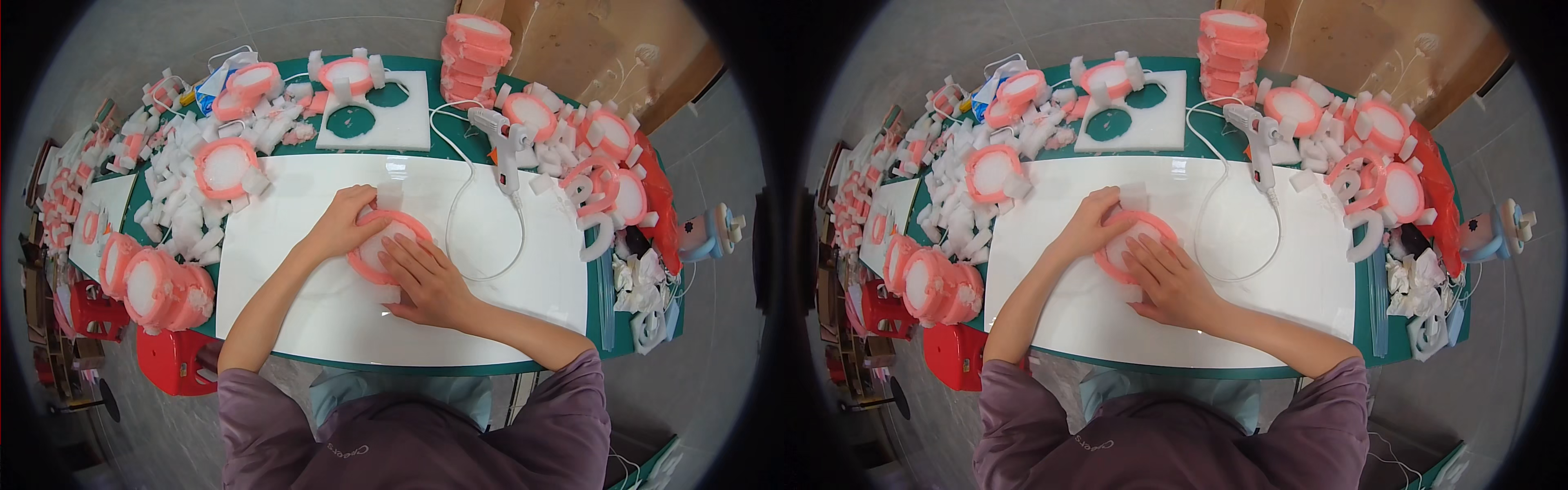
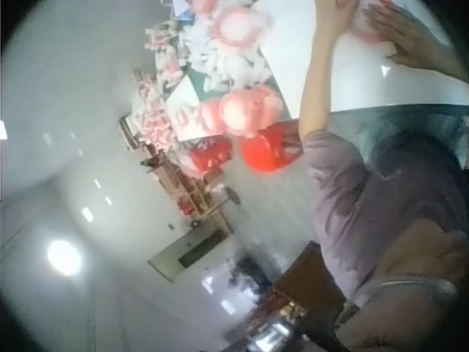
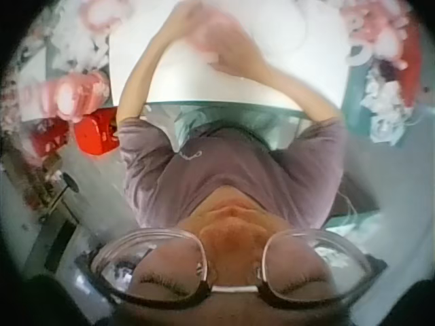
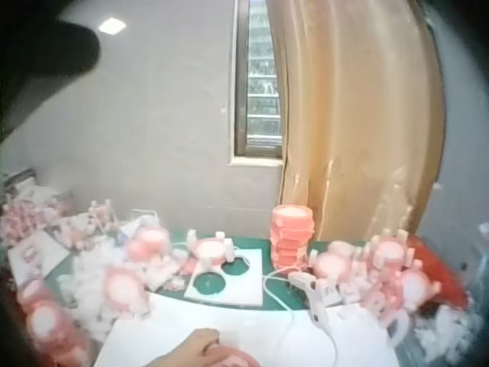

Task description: Assembling circular pink and white foam components using a glue gun on a white work surface.

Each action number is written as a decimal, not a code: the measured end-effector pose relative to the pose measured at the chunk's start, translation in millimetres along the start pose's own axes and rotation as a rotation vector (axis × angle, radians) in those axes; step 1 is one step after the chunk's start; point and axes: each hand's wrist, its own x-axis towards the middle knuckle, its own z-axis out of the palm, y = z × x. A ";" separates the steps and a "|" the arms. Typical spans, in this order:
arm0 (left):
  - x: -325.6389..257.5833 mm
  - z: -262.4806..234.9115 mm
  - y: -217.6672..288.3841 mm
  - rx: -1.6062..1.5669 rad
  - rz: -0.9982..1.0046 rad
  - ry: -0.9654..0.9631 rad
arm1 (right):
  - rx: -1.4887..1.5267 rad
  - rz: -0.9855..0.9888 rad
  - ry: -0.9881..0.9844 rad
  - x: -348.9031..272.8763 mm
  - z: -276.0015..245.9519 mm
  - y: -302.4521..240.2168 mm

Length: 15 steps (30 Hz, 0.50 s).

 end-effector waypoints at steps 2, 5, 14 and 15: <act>0.0 0.2 -0.6 -0.010 0.005 0.002 | 0.003 0.003 -0.003 0.3 -0.1 -0.3; 0.0 0.2 -0.8 -0.017 0.027 0.014 | 0.006 0.002 0.000 1.0 0.1 -0.7; -0.6 -1.2 0.2 -0.002 0.003 -0.005 | -0.003 -0.003 -0.005 0.5 0.4 -0.5; -0.7 -1.3 0.5 0.006 0.004 -0.005 | -0.002 -0.001 -0.006 0.5 0.4 -0.5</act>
